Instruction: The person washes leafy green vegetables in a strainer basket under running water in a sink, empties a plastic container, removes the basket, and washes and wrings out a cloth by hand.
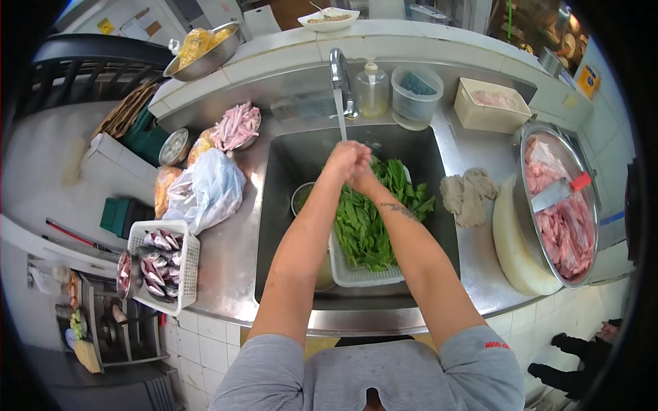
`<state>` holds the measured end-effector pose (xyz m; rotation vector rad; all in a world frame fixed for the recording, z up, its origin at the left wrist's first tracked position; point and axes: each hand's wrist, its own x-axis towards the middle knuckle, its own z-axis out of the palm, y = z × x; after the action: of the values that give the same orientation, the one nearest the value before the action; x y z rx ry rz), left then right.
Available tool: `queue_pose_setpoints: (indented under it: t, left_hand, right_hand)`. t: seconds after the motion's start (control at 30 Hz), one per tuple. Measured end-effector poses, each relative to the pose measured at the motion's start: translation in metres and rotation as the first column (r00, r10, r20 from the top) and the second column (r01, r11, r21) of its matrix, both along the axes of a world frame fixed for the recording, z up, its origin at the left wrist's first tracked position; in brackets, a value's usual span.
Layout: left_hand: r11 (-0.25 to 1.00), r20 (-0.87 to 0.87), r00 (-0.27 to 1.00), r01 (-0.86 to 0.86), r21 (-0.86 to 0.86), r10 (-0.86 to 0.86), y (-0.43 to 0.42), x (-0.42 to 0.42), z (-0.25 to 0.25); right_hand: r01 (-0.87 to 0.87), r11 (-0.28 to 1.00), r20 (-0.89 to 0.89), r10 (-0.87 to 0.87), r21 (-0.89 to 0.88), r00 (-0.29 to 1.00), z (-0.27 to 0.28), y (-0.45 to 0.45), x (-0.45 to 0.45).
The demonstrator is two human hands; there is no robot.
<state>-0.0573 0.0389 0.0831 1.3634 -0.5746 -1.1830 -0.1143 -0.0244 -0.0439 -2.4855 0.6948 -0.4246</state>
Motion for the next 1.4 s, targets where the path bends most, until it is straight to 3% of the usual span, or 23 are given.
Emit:
queue_pose_setpoints:
  t: [0.03,0.1,0.13,0.2,0.27,0.3,0.37,0.47,0.6,0.63,0.7,0.77,0.83,0.9,1.0,1.4]
  left_hand:
    - [0.997,-0.008,0.997,0.073,0.003,-0.073,0.003,-0.001,0.002]
    - [0.995,-0.090,0.996,-0.033,-0.093,0.025,0.007,0.001,0.004]
    - [0.988,-0.132,0.987,-0.104,-0.111,0.089,0.007,0.003,0.005]
    - [0.971,-0.225,0.958,-0.206,-0.120,0.176,0.006,0.009,0.005]
    - [0.959,-0.320,0.922,-0.263,-0.104,0.218,0.003,0.016,0.002]
    - [0.957,-0.359,0.909,-0.269,-0.110,0.214,0.000,0.019,0.001]
    - [0.953,-0.440,0.875,-0.278,-0.117,0.202,-0.007,0.023,-0.001]
    - [0.937,-0.504,0.834,-0.327,-0.126,0.223,-0.008,0.017,0.003]
    - [0.969,-0.386,0.900,-0.240,-0.054,0.201,-0.012,0.014,-0.001]
    - [0.954,-0.450,0.871,-0.276,-0.120,0.195,-0.023,0.016,-0.008]
    - [0.951,-0.341,0.900,-0.305,-0.049,0.271,-0.027,0.009,-0.007]
    - [0.969,-0.319,0.921,-0.246,-0.032,0.223,-0.021,0.002,0.003]
    - [0.967,-0.287,0.933,-0.246,-0.065,0.218,-0.026,0.011,-0.005]
    - [0.974,-0.330,0.923,-0.223,-0.042,0.198,-0.020,0.009,0.003]
    - [0.964,-0.336,0.910,-0.265,-0.026,0.241,-0.024,0.010,0.001]
    - [0.976,-0.365,0.913,-0.211,-0.045,0.181,-0.025,0.006,-0.009]
  right_hand:
    - [-0.047,0.999,0.100,0.046,0.017,0.994,0.002,-0.001,0.007]
    - [-0.002,0.931,0.487,-0.188,0.364,0.853,0.013,0.008,0.009]
    - [0.002,0.770,0.385,-0.321,0.638,0.865,0.022,0.009,0.011]
    - [-0.042,0.463,0.259,-0.417,0.885,0.871,0.038,0.011,0.010]
    - [-0.152,0.319,0.284,-0.425,0.936,0.860,0.054,0.016,0.003]
    - [-0.105,0.364,0.282,-0.476,0.926,0.833,0.055,0.018,0.006]
    - [0.002,0.439,0.279,-0.575,0.899,0.769,0.056,0.020,0.012]
    - [0.348,0.841,0.180,-0.451,0.414,0.874,0.077,0.018,-0.010]
    - [0.296,0.943,0.044,-0.305,0.152,0.951,0.093,0.003,-0.062]
    - [0.320,0.942,0.039,-0.325,0.100,0.945,0.099,0.001,-0.080]
    - [0.358,0.934,0.032,-0.358,-0.011,0.933,0.110,-0.008,-0.115]
    - [0.450,0.872,0.120,-0.434,-0.193,0.893,0.101,-0.026,-0.152]
    - [0.580,0.771,-0.042,-0.610,-0.263,0.791,0.118,-0.029,-0.192]
    - [0.717,0.602,-0.001,-0.766,-0.352,0.643,0.113,-0.029,-0.228]
    - [0.748,0.491,0.094,-0.806,-0.447,0.585,0.063,-0.032,-0.253]
    - [0.726,0.477,0.081,-0.807,-0.496,0.585,0.047,-0.041,-0.257]
